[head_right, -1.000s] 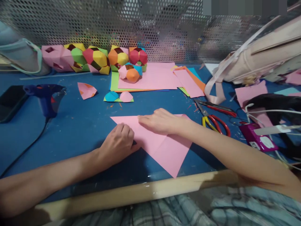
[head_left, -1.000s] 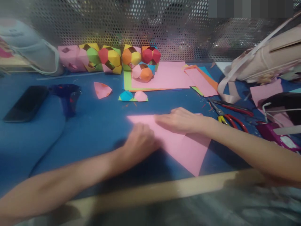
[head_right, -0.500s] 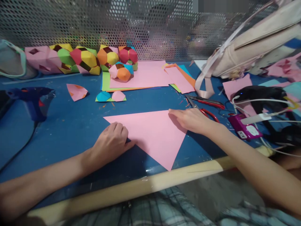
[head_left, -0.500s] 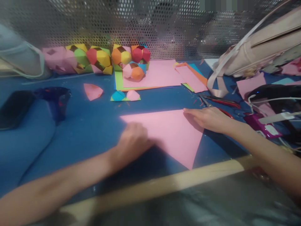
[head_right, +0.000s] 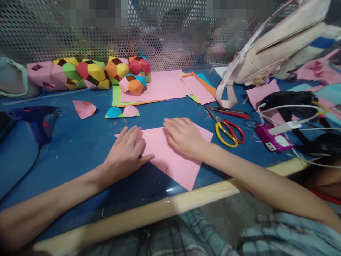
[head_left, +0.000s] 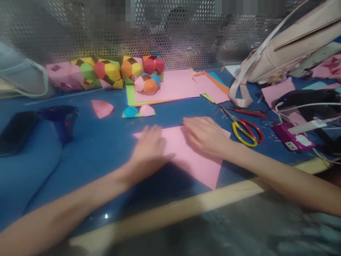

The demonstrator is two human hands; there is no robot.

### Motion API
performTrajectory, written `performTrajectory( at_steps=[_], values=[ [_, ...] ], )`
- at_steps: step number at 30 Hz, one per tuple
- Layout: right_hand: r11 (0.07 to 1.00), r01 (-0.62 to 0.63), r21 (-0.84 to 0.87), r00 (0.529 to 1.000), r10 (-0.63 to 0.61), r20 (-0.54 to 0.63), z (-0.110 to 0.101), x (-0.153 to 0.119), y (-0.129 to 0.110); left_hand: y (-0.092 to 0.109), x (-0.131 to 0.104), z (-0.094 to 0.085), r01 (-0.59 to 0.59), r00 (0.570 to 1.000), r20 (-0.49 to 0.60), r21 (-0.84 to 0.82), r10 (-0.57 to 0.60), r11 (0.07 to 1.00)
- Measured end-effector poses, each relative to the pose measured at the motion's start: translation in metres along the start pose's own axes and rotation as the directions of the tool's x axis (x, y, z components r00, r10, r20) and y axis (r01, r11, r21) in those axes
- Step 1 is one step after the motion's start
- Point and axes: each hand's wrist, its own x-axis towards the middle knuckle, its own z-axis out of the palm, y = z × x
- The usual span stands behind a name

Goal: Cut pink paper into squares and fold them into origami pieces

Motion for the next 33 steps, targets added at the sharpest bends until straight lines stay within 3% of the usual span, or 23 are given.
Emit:
performTrajectory(
  at_steps=[2,4,8,13,17,22,25,30,33],
  values=[
    [0.992,0.083,0.091,0.996,-0.086,0.027,0.014,0.005,-0.02,-0.001,0.001,0.007,-0.022,0.999,0.023,-0.082,0.024,0.996],
    [0.98,0.082,0.181,0.986,-0.106,0.126,0.027,0.006,-0.031,-0.002,0.0,0.014,-0.036,0.996,0.075,-0.123,0.046,0.992],
    [0.963,0.012,0.268,0.955,-0.091,0.281,0.039,0.003,-0.024,-0.004,-0.004,0.021,-0.02,0.985,0.165,-0.136,0.043,0.991],
    [0.982,-0.086,0.167,0.938,0.024,0.346,0.023,-0.002,0.008,-0.014,-0.005,0.018,0.073,0.972,0.229,-0.092,-0.051,0.993],
    [0.987,-0.157,0.04,0.933,0.135,0.334,0.003,-0.004,0.029,-0.027,-0.003,0.011,0.157,0.951,0.272,-0.019,-0.147,0.987],
    [0.985,-0.16,0.071,0.939,0.13,0.318,-0.005,-0.003,0.041,-0.039,0.006,0.0,0.143,0.96,0.253,-0.063,-0.123,0.988],
    [0.964,-0.146,0.224,0.965,0.088,0.248,-0.006,-0.001,0.038,-0.036,0.02,-0.003,0.079,0.979,0.196,-0.143,-0.05,0.987],
    [0.895,-0.019,0.445,0.999,0.031,-0.02,-0.026,0.0,0.029,-0.025,0.051,-0.01,-0.03,0.993,0.098,-0.321,0.064,0.947],
    [0.802,-0.096,0.589,0.959,0.232,-0.16,-0.04,-0.003,0.038,-0.03,0.067,-0.03,-0.093,0.996,-0.038,-0.321,0.085,0.943]
  ],
)
